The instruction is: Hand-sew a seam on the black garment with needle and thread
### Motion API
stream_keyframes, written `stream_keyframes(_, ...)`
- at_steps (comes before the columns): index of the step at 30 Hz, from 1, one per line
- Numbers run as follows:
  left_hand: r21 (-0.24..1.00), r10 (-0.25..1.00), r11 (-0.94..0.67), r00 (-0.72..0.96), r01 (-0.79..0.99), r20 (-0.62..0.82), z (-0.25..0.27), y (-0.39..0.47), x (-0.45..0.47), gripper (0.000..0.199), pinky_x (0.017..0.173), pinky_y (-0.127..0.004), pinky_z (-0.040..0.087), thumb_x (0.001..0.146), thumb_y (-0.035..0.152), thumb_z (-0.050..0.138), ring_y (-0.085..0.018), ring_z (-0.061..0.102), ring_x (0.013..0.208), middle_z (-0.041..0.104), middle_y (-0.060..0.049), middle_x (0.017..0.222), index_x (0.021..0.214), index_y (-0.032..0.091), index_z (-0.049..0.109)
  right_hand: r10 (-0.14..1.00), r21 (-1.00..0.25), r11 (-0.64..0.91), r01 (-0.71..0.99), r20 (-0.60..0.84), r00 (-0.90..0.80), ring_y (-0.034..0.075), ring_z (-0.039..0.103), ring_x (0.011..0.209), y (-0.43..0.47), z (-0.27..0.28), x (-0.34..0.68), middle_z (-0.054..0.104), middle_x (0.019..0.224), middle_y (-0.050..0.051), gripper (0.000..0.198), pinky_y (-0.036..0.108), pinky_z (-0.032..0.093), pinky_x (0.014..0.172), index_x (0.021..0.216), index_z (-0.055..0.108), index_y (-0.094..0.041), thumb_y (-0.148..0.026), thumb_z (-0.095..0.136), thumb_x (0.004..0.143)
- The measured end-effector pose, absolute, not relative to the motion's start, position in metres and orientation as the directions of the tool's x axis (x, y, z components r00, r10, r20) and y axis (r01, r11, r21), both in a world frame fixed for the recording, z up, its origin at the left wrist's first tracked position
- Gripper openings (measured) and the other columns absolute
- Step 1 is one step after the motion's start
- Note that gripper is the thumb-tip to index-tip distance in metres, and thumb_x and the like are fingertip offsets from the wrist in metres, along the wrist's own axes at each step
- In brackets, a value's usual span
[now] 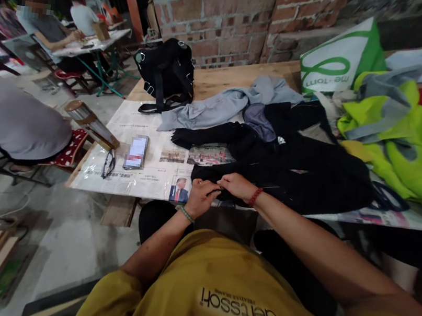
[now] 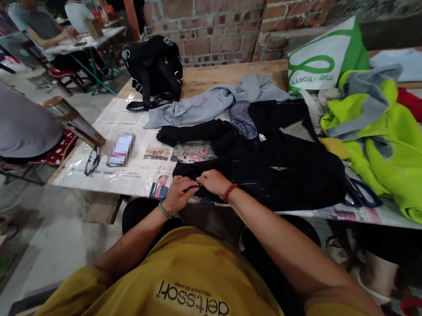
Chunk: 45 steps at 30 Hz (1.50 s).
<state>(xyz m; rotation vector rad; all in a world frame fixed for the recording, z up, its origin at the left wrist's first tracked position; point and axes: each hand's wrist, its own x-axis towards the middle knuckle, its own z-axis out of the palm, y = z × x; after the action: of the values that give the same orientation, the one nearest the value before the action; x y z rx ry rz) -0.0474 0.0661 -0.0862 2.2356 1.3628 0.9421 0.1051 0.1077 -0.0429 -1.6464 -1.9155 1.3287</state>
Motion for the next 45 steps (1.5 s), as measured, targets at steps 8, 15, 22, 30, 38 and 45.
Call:
stream_keyframes(8,0.755,0.877,-0.454,0.386,0.474,0.285,-0.078,0.076,-0.058,0.014,0.076,-0.031,0.040,0.080,0.028,0.058,-0.013,0.058,0.067,0.068,-0.001,0.070,0.076,0.019,0.069,0.900,-0.773,0.035,0.634,-0.251,-0.356,0.008,0.031,0.048,0.104,-0.050,0.108,0.038,0.048,-0.005,0.031,0.024,0.021,0.047,0.051,0.044,-0.017,-0.038,0.047,0.074)
stream_keyframes(15,0.780,0.871,-0.456,0.396,0.429,0.291,-0.077,0.079,-0.055,0.022,0.065,-0.026,0.042,0.082,0.030,0.054,-0.011,0.056,0.060,0.065,-0.001,0.063,0.074,0.017,0.069,0.886,-0.784,0.081,0.615,-0.227,-0.405,0.007,0.028,0.049,0.105,-0.050,0.111,0.034,0.048,-0.005,0.033,0.022,0.020,0.047,0.050,0.042,-0.017,-0.040,0.046,0.073)
stream_keyframes(22,0.733,0.910,-0.415,0.264,0.540,0.320,-0.078,0.073,-0.048,0.019,0.070,-0.027,0.042,0.084,0.027,0.052,-0.012,0.057,0.067,0.064,-0.002,0.069,0.079,0.018,0.068,0.894,-0.806,0.039,0.590,-0.236,-0.381,0.007,0.027,0.049,0.102,-0.050,0.112,0.031,0.048,-0.006,0.033,0.023,0.019,0.048,0.051,0.038,-0.018,-0.039,0.044,0.075)
stream_keyframes(30,0.786,0.936,-0.344,0.121,0.514,0.330,-0.084,0.073,-0.046,0.014,0.074,-0.029,0.046,0.082,0.028,0.055,-0.014,0.058,0.076,0.063,-0.004,0.078,0.085,0.018,0.065,0.895,-0.836,0.003,0.549,-0.242,-0.374,0.007,0.025,0.050,0.104,-0.054,0.113,0.028,0.049,-0.007,0.033,0.023,0.019,0.047,0.051,0.036,-0.018,-0.041,0.044,0.074)
stream_keyframes(38,0.746,0.828,-0.550,0.361,0.375,0.428,-0.073,0.063,-0.063,0.021,0.089,-0.038,0.045,0.075,0.029,0.064,-0.021,0.053,0.104,0.046,-0.010,0.126,0.093,0.020,0.063,0.896,-0.837,-0.001,0.548,-0.244,-0.372,0.007,0.025,0.049,0.105,-0.052,0.113,0.028,0.047,-0.007,0.037,0.023,0.018,0.047,0.052,0.038,-0.018,-0.046,0.045,0.075)
stream_keyframes(45,0.670,0.813,-0.577,0.402,0.468,0.420,-0.084,0.066,-0.056,0.006,0.092,-0.039,0.043,0.077,0.019,0.060,-0.021,0.051,0.109,0.055,-0.008,0.118,0.076,0.020,0.066,0.904,-0.828,0.034,0.559,-0.214,-0.371,0.007,0.026,0.050,0.106,-0.058,0.113,0.029,0.049,-0.006,0.034,0.023,0.019,0.048,0.053,0.039,-0.017,-0.042,0.043,0.075)
